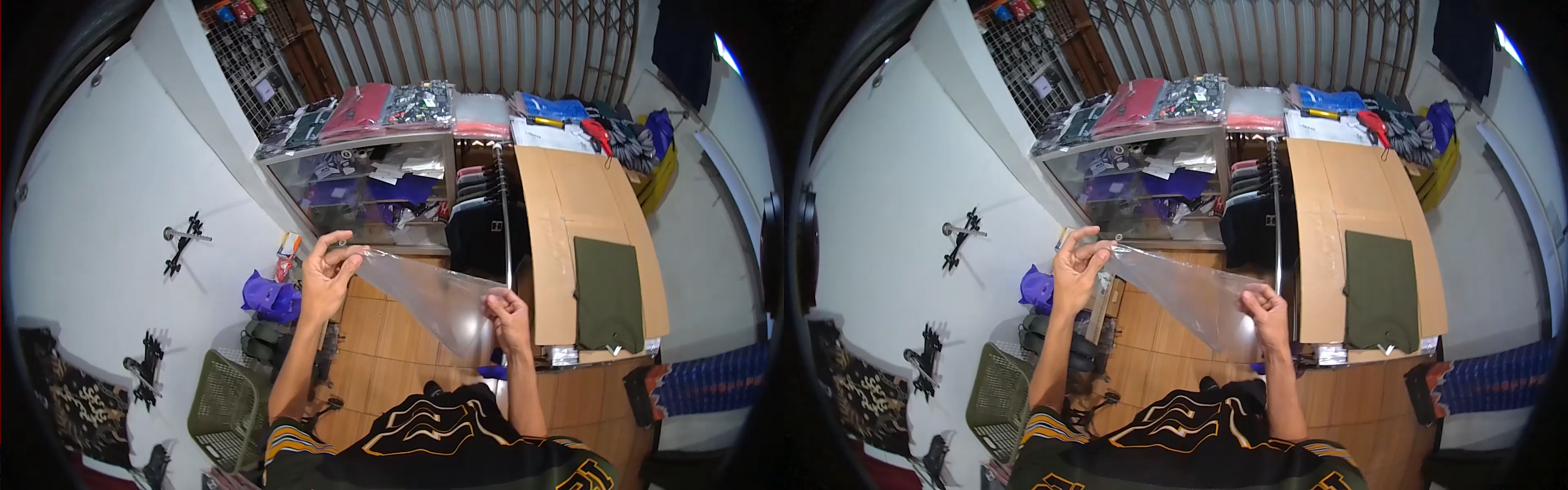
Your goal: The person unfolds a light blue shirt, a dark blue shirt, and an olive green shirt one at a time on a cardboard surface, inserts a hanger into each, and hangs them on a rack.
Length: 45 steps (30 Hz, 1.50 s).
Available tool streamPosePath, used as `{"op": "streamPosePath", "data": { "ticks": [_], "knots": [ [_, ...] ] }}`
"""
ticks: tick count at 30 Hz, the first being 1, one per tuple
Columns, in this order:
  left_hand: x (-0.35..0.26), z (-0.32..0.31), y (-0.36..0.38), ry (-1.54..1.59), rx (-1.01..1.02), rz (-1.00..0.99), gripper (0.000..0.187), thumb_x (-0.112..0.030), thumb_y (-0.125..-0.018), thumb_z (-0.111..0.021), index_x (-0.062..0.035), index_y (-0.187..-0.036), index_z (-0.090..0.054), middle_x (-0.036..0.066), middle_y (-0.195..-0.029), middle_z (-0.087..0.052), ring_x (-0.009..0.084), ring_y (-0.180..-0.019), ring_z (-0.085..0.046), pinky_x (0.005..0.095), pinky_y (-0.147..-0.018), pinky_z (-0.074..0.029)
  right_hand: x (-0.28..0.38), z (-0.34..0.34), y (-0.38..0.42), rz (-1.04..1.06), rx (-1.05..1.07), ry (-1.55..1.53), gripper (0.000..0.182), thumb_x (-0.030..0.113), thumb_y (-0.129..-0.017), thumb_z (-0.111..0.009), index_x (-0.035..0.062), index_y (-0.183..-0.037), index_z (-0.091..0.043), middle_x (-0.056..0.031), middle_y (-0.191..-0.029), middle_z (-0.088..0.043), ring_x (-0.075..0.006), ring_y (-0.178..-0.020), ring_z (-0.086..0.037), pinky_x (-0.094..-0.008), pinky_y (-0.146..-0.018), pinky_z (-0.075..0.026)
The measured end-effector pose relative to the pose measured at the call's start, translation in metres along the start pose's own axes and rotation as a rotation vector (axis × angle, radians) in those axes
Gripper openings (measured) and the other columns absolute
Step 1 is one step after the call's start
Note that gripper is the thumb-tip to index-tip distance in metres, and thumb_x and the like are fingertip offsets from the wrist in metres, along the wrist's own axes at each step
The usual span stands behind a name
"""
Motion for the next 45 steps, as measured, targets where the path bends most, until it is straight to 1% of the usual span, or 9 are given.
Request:
{"op": "streamPosePath", "data": {
  "ticks": [11, 17, 22, 25, 26, 29, 37, 42, 45],
  "knots": [
    [0.084, 0.014, -0.065, -0.005, 0.071, 0.087, 0.03, 0.0, -0.099, -0.068, -0.0002, -0.126, -0.054, 0.017, -0.11, -0.077, 0.015, -0.106, -0.07, 0.0267, -0.092, -0.054, 0.038, 0.009, -0.073, 0.226, -0.179, 0.206, 0.016, 0.012, -0.101, -0.07, -0.0002, -0.11, -0.072, -0.0081, -0.095, -0.077, -0.0115, -0.082, -0.071, -0.0259, -0.077, -0.056],
    [0.117, -0.01, -0.171, -0.012, 0.131, -0.004, 0.022, 0.001, -0.101, -0.065, -0.0064, -0.107, -0.045, 0.017, -0.109, -0.077, 0.0139, -0.104, -0.07, 0.027, -0.088, -0.055, 0.064, 0.017, -0.151, 0.327, -0.347, 0.244, 0.014, 0.012, -0.101, -0.07, 0.0001, -0.108, -0.074, -0.0063, -0.093, -0.076, -0.0093, -0.081, -0.068, -0.0235, -0.075, -0.053],
    [0.133, -0.061, -0.273, -0.001, 0.241, -0.049, 0.019, 0.008, -0.1, -0.057, -0.0021, -0.085, -0.051, 0.017, -0.106, -0.075, 0.0166, -0.101, -0.069, 0.0296, -0.093, -0.053, 0.107, 0.037, -0.218, 0.432, -0.441, 0.259, 0.015, 0.012, -0.1, -0.071, 0.0007, -0.108, -0.074, -0.0052, -0.091, -0.075, -0.0086, -0.081, -0.068, -0.0235, -0.072, -0.053],
    [0.144, -0.09, -0.317, 0.017, 0.328, -0.139, 0.019, 0.014, -0.095, -0.053, 0.0006, -0.084, -0.059, 0.016, -0.112, -0.073, 0.0165, -0.102, -0.067, 0.0297, -0.093, -0.053, 0.131, 0.055, -0.254, 0.431, -0.518, 0.289, 0.017, 0.014, -0.101, -0.07, -0.0003, -0.11, -0.073, -0.0065, -0.091, -0.073, -0.011, -0.079, -0.068, -0.0242, -0.071, -0.055],
    [0.147, -0.099, -0.33, 0.004, 0.361, -0.14, 0.025, 0.018, -0.091, -0.051, 0.0023, -0.09, -0.07, 0.013, -0.114, -0.071, 0.0152, -0.102, -0.066, 0.0284, -0.092, -0.053, 0.139, 0.056, -0.264, 0.446, -0.512, 0.262, 0.019, 0.015, -0.101, -0.07, -0.0008, -0.111, -0.072, -0.0071, -0.092, -0.073, -0.0112, -0.079, -0.068, -0.0252, -0.072, -0.056],
    [0.144, -0.128, -0.367, -0.129, 0.401, -0.239, 0.028, 0.017, -0.093, -0.051, 0.0028, -0.098, -0.075, 0.01, -0.111, -0.071, 0.014, -0.1, -0.066, 0.0266, -0.091, -0.052, 0.166, 0.06, -0.292, 0.494, -0.534, 0.282, 0.019, 0.015, -0.101, -0.07, -0.001, -0.112, -0.072, -0.0064, -0.091, -0.072, -0.0107, -0.078, -0.067, -0.0253, -0.073, -0.057],
    [0.194, -0.19, -0.498, -0.174, 0.49, -0.264, 0.021, 0.001, -0.097, -0.062, 0.0015, -0.113, -0.076, 0.01, -0.115, -0.072, 0.015, -0.106, -0.066, 0.0272, -0.092, -0.052, 0.23, 0.077, -0.383, 0.569, -0.704, 0.515, 0.024, 0.019, -0.097, -0.076, -0.0008, -0.111, -0.076, -0.0041, -0.094, -0.073, -0.0105, -0.083, -0.066, -0.0278, -0.077, -0.054],
    [0.234, -0.232, -0.609, -0.213, 0.535, -0.227, 0.022, -0.004, -0.097, -0.066, 0.0013, -0.116, -0.076, 0.006, -0.114, -0.071, 0.0075, -0.087, -0.063, 0.0233, -0.075, -0.05, 0.272, 0.096, -0.485, 0.617, -0.757, 0.731, 0.023, 0.02, -0.093, -0.079, -0.0031, -0.098, -0.079, 0.0049, -0.075, -0.062, -0.0034, -0.067, -0.048, -0.0221, -0.059, -0.036],
    [0.269, -0.256, -0.691, -0.09, 0.576, -0.124, 0.024, -0.01, -0.099, -0.067, 0.003, -0.119, -0.074, 0.008, -0.116, -0.069, 0.0109, -0.081, -0.068, 0.0245, -0.067, -0.053, 0.297, 0.098, -0.565, 0.512, -0.717, 0.736, 0.024, 0.019, -0.093, -0.079, -0.0037, -0.1, -0.078, 0.0054, -0.069, -0.06, -0.0035, -0.056, -0.045, -0.0236, -0.051, -0.035]
  ]
}}
Point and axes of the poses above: each hand's wrist, its own y-axis away from the middle knuckle, its own z-axis out of the back of the hand, x = y × z, the point moved 9 cm from there along -y, towards the middle knuckle
